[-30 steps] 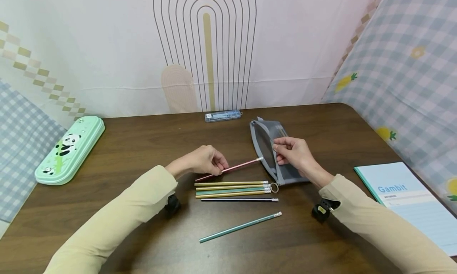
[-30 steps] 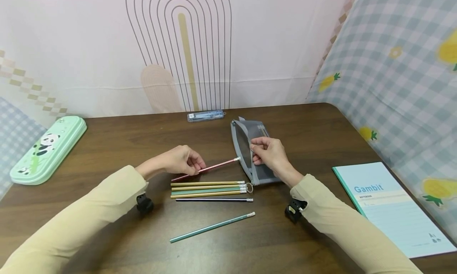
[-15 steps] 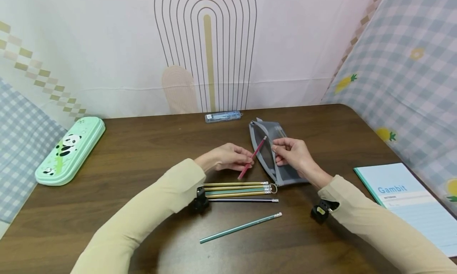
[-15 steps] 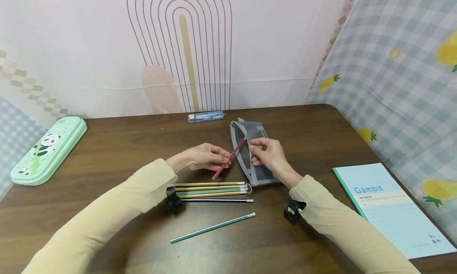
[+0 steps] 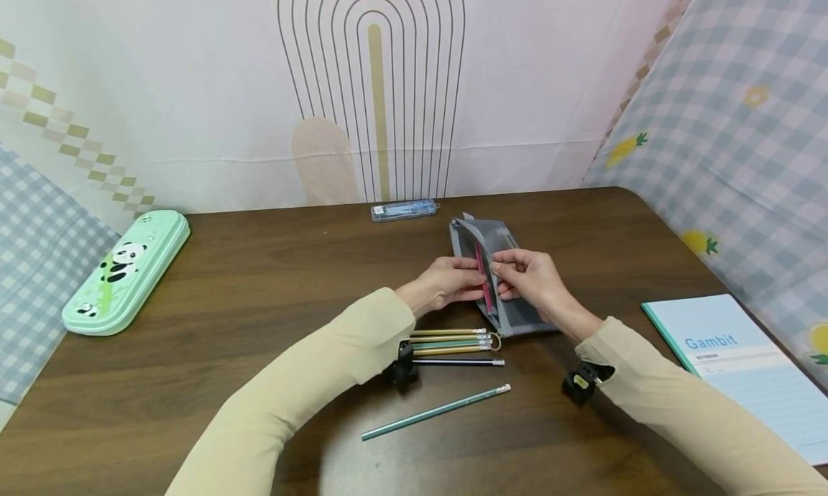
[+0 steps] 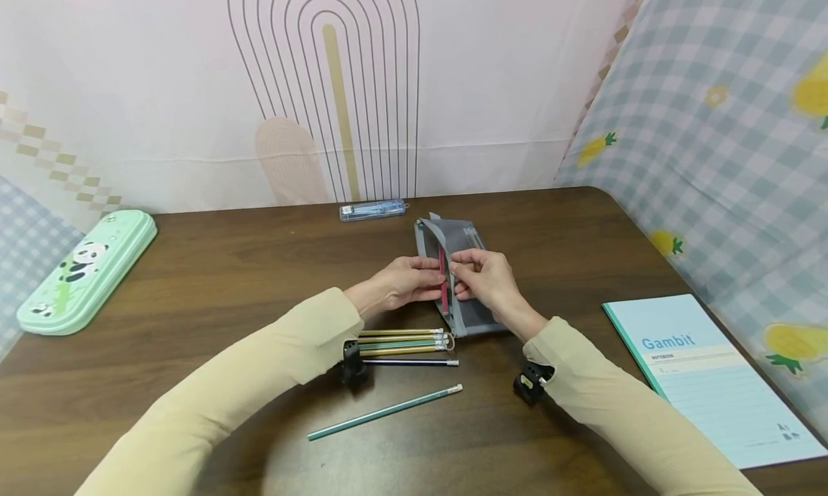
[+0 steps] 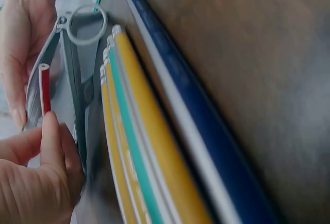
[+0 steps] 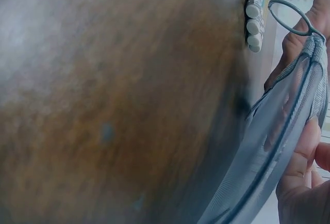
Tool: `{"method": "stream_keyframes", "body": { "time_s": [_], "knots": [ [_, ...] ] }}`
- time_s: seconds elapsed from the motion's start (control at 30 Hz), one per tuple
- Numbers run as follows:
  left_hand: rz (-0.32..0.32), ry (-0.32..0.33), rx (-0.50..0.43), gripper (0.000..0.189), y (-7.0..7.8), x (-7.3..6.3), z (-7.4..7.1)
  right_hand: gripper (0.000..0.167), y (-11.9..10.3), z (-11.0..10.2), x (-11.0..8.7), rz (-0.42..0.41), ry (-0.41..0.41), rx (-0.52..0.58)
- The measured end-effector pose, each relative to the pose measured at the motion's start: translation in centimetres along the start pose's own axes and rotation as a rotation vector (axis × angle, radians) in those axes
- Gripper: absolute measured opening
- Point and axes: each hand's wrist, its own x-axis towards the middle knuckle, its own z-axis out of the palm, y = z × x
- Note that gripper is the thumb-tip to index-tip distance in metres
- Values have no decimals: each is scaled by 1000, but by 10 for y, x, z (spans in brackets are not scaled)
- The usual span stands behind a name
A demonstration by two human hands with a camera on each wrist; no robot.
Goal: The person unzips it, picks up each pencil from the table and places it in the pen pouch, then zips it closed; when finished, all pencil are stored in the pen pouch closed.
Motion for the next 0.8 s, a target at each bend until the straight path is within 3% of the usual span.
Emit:
{"method": "stream_keyframes", "body": {
  "time_s": [0.13, 0.3, 0.47, 0.57, 0.7, 0.8],
  "knots": [
    [34, -7, -28, 52, -1, -2, 3, 35, 0, 0, -1, -5, 4, -1],
    [53, -80, 62, 51, 1, -14, -9, 36, -1, -1, -1, -5, 10, 7],
    [49, -211, 284, 46, 5, -33, -41, 36, 1, 0, -1, -2, 9, 16],
    [52, -249, 465, 43, 7, -45, -62, 35, 2, 0, -1, 1, 5, 15],
    [101, -292, 703, 38, 6, -56, -85, 35, 2, 0, 0, 6, 2, 8],
    [144, -334, 795, 36, 3, -61, -96, 35, 3, 0, 1, 11, 1, 5]
  ]
}}
